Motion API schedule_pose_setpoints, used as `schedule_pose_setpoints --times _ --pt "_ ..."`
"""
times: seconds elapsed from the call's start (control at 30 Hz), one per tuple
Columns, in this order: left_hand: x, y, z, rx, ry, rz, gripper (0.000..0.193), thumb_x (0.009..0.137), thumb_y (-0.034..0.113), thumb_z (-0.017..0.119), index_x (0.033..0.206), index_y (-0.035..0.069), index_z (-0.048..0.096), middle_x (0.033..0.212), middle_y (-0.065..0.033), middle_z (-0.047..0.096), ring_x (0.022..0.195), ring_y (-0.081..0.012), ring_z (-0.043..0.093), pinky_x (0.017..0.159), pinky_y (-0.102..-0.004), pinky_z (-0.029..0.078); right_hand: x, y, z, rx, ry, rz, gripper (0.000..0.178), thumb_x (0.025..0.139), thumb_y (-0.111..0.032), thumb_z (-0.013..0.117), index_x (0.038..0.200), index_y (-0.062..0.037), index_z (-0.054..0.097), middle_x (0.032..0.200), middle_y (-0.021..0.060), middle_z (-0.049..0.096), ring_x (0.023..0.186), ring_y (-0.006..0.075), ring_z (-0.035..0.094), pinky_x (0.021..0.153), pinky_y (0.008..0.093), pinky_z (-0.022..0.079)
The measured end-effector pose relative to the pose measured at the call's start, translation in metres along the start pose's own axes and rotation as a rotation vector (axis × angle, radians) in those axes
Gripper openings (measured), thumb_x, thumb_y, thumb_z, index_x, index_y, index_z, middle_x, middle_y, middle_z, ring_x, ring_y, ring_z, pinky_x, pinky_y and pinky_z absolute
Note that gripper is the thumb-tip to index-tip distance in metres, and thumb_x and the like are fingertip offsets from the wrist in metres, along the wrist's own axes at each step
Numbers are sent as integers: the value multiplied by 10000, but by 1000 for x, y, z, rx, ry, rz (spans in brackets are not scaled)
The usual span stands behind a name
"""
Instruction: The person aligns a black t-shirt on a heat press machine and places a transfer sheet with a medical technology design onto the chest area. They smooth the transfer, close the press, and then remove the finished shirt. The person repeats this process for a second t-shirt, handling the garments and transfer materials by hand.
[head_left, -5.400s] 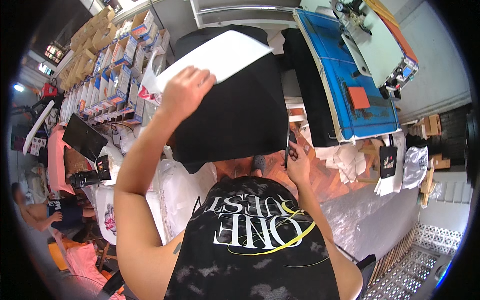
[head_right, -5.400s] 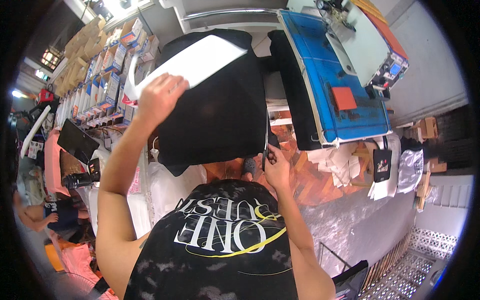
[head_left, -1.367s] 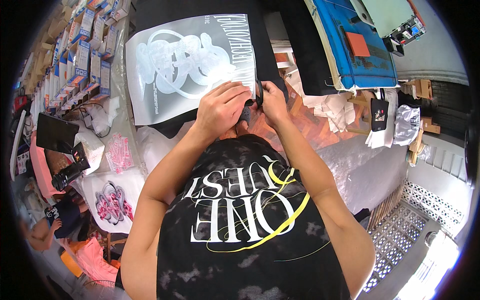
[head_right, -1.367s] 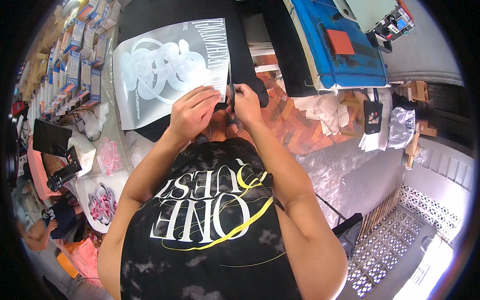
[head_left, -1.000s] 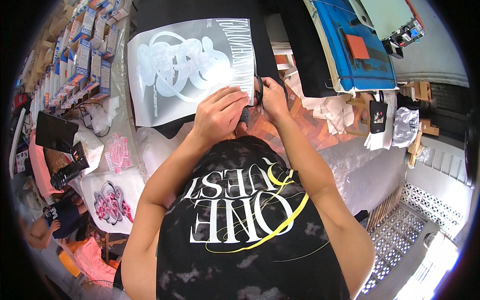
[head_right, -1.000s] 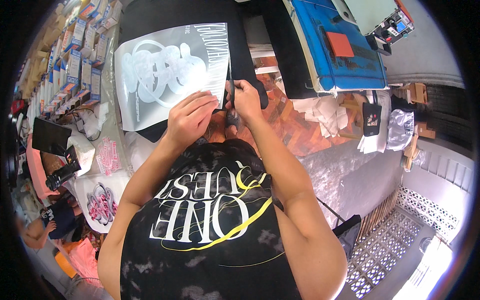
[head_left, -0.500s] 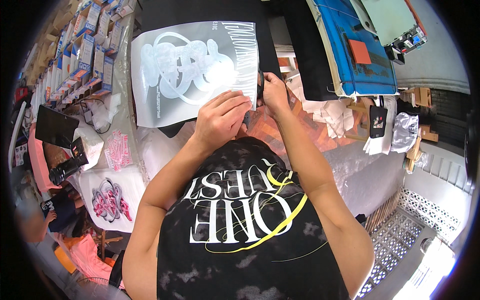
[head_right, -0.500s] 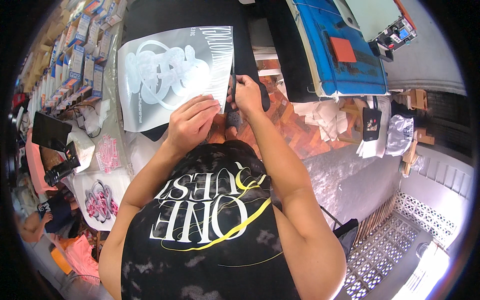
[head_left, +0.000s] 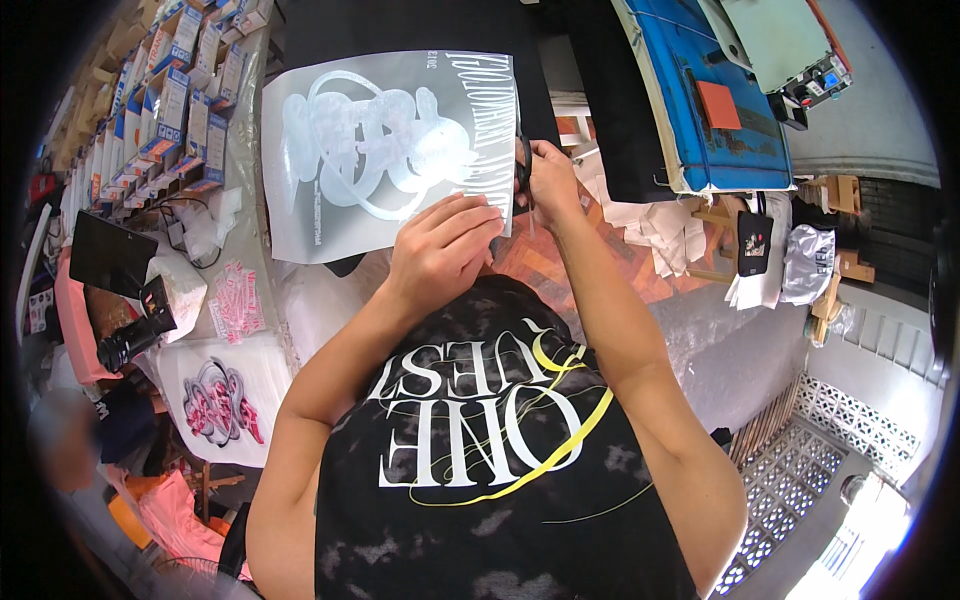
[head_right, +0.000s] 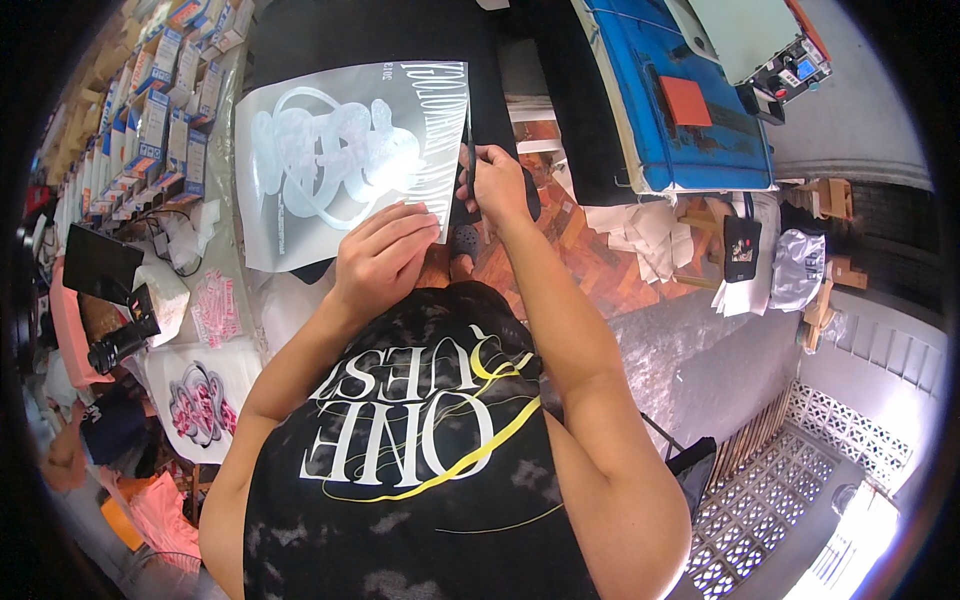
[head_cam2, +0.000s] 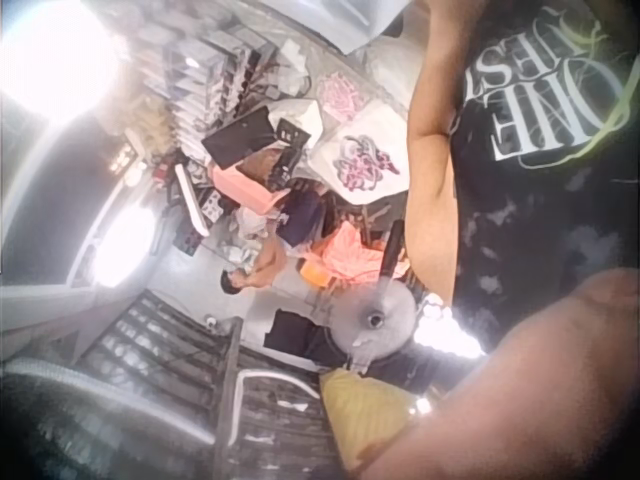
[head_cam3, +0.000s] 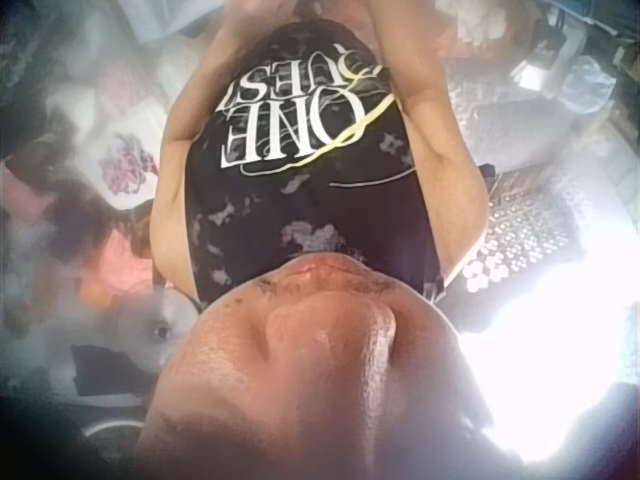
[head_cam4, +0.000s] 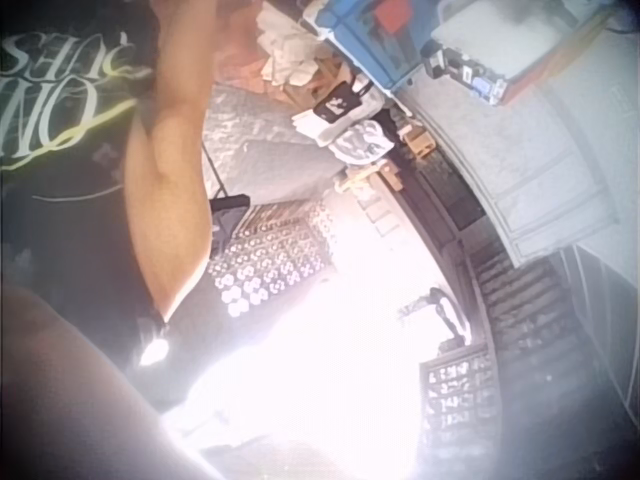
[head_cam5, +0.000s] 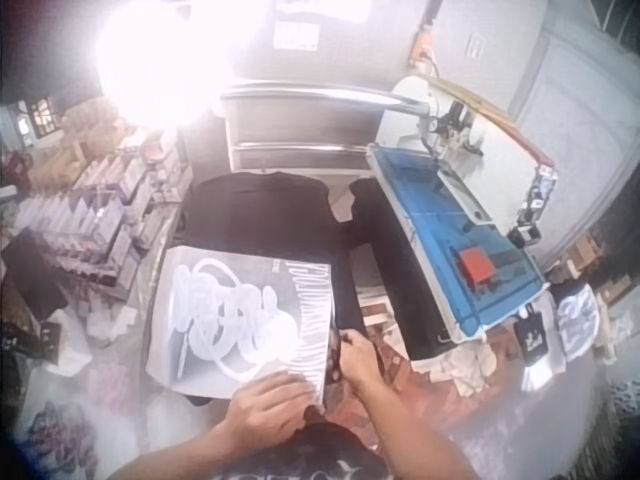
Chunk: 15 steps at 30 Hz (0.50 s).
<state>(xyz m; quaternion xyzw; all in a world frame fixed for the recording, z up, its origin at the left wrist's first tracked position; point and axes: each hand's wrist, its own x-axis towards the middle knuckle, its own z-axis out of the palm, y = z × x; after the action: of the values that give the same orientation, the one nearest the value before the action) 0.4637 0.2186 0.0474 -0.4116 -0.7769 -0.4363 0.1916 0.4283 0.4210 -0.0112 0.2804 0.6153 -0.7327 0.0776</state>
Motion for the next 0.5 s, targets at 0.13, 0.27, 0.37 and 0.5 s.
schedule_pose_setpoints --times 0.13,0.27,0.37,0.5 --pt "-1 1 -4 -6 -2 -4 206 706 -53 690 904 5 711 971 -100 718 956 -296 706 870 -429 570 3 3 -1 4 3 -11 350 916 -308 712 1050 1 615 733 39 588 537 111 571 400 245 383" --pt "-2 3 -6 -9 7 1 210 701 -53 692 902 6 710 970 -100 716 960 -295 706 880 -433 570 8 0 0 -13 9 -21 369 910 -322 720 1052 0 609 734 40 588 535 108 570 400 243 384" --pt "-2 5 -10 -4 13 7 210 697 -55 695 898 4 706 966 -101 716 958 -297 706 885 -436 570 13 -10 1 -27 6 -19 377 905 -328 727 1054 -2 609 734 37 590 535 105 573 399 240 387" --pt "-3 6 -17 -4 23 17 204 697 -59 696 893 -2 702 955 -104 715 946 -298 709 878 -435 575 16 -20 1 -73 11 -13 381 900 -336 734 1046 -7 611 731 31 589 530 101 572 389 228 379"
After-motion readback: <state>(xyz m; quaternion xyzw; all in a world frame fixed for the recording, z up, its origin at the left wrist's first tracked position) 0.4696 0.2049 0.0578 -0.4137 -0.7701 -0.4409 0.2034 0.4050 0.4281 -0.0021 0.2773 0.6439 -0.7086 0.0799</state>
